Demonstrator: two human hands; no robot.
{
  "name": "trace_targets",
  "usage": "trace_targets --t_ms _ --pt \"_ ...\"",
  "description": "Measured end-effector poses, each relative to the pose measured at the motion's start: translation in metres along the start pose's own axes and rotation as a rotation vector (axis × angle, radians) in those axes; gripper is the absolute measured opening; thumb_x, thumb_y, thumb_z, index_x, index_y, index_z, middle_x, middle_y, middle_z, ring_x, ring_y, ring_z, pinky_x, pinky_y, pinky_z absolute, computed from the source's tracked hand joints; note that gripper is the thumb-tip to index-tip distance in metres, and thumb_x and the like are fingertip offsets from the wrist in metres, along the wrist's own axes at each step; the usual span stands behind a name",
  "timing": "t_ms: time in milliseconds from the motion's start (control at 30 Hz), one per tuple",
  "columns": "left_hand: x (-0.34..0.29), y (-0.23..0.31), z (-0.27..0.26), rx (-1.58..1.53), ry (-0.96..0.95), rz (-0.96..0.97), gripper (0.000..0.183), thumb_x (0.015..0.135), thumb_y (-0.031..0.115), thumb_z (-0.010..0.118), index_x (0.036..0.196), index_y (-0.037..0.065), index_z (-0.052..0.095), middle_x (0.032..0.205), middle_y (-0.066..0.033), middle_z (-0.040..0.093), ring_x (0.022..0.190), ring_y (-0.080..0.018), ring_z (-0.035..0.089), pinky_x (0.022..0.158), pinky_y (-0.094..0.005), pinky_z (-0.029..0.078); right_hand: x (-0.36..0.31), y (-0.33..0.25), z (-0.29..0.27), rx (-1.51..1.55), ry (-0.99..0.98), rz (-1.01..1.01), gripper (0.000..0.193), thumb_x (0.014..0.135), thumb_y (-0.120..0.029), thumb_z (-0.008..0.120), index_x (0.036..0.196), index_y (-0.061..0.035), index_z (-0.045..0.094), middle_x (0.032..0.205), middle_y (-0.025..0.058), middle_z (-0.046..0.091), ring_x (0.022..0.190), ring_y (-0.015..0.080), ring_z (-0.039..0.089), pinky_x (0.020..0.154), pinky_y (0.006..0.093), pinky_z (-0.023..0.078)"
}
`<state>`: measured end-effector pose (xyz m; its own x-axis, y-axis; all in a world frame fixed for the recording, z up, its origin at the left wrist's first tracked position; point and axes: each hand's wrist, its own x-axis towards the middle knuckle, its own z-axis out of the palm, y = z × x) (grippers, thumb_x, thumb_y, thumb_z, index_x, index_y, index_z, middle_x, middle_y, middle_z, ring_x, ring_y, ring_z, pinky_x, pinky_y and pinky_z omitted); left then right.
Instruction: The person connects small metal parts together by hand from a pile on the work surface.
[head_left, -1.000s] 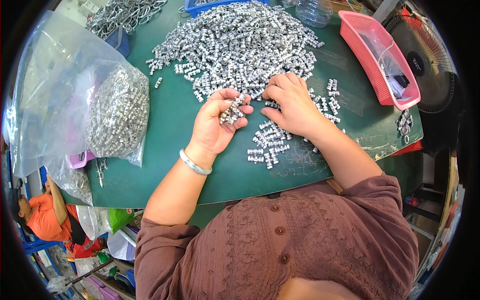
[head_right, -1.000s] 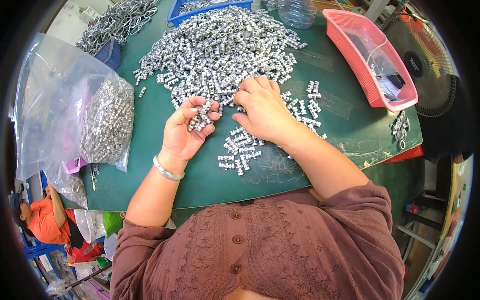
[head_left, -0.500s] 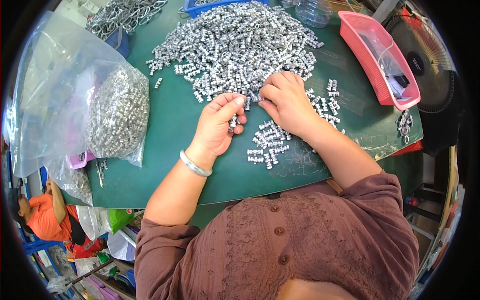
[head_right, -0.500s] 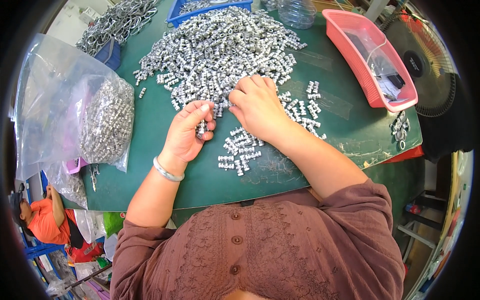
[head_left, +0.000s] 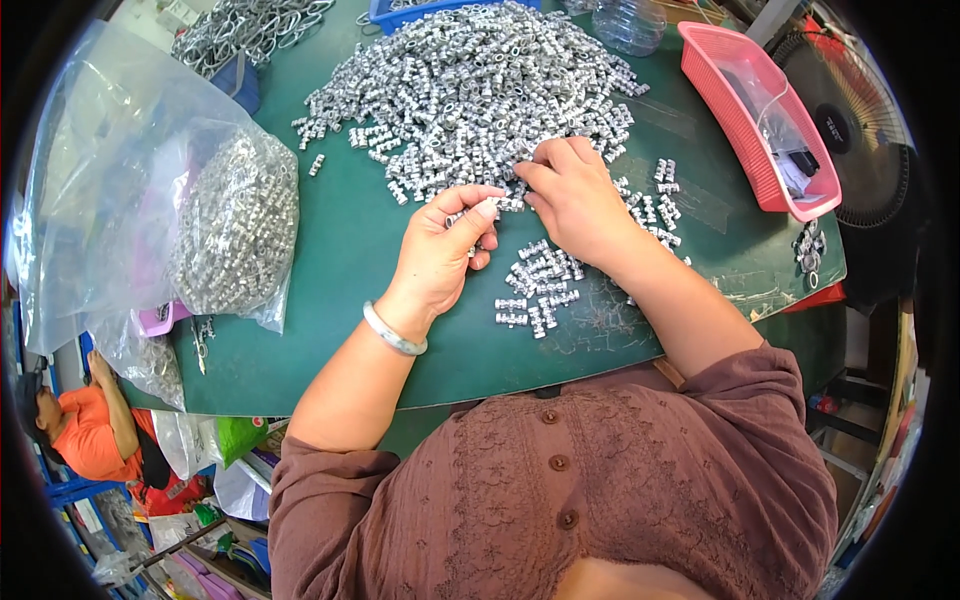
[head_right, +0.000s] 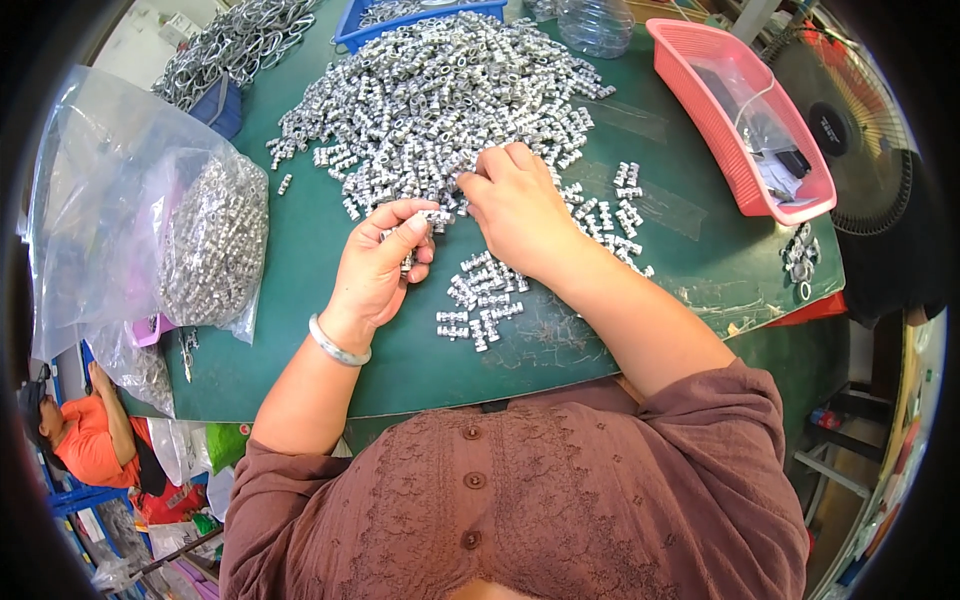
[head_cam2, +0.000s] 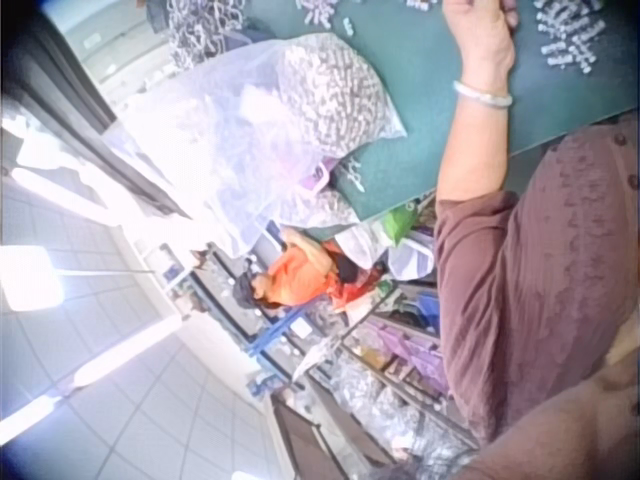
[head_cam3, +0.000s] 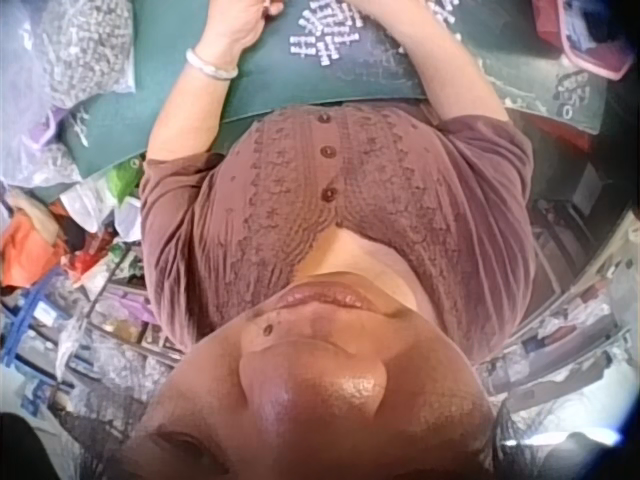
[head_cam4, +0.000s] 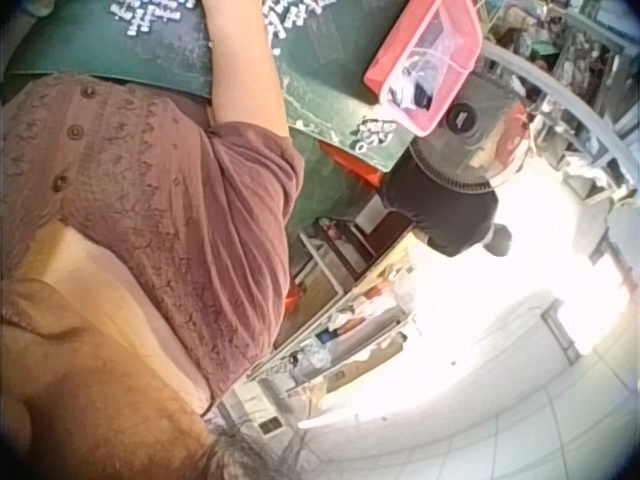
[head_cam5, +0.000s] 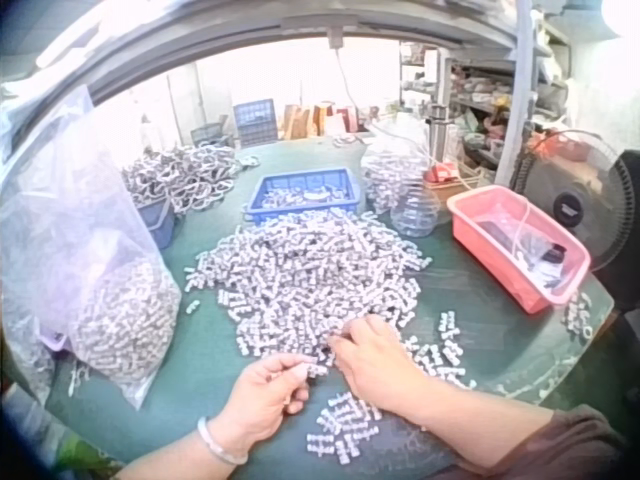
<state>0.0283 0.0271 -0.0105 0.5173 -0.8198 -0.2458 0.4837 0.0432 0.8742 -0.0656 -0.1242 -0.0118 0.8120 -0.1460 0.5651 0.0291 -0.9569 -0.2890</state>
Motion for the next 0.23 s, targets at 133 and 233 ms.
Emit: trace_targets --t_ms 133,233 --pt "-0.0004 -0.0011 -0.0007 -0.021 -0.04 0.0 0.016 0.083 0.011 0.055 0.098 0.005 0.056 0.07 0.0007 0.051 0.061 -0.0063 0.047 0.047 -0.0172 0.035 -0.0007 0.0015 -0.0007 -0.05 -0.064 0.0 0.011 0.069 -0.009 0.058 0.08 -0.006 0.059 0.082 0.0064 0.05 0.084 0.0249 0.046 0.075 0.0359 0.038" --pt "-0.0006 -0.0015 -0.0009 -0.018 -0.047 0.008 0.017 0.084 0.01 0.054 0.099 0.005 0.056 0.071 0.0002 0.051 0.062 -0.007 0.047 0.048 -0.0177 0.036 -0.0003 0.0022 0.0011 -0.055 -0.076 0.015 0.018 0.068 -0.01 0.06 0.086 -0.0087 0.058 0.084 0.0065 0.05 0.085 0.0252 0.046 0.076 0.0366 0.038"
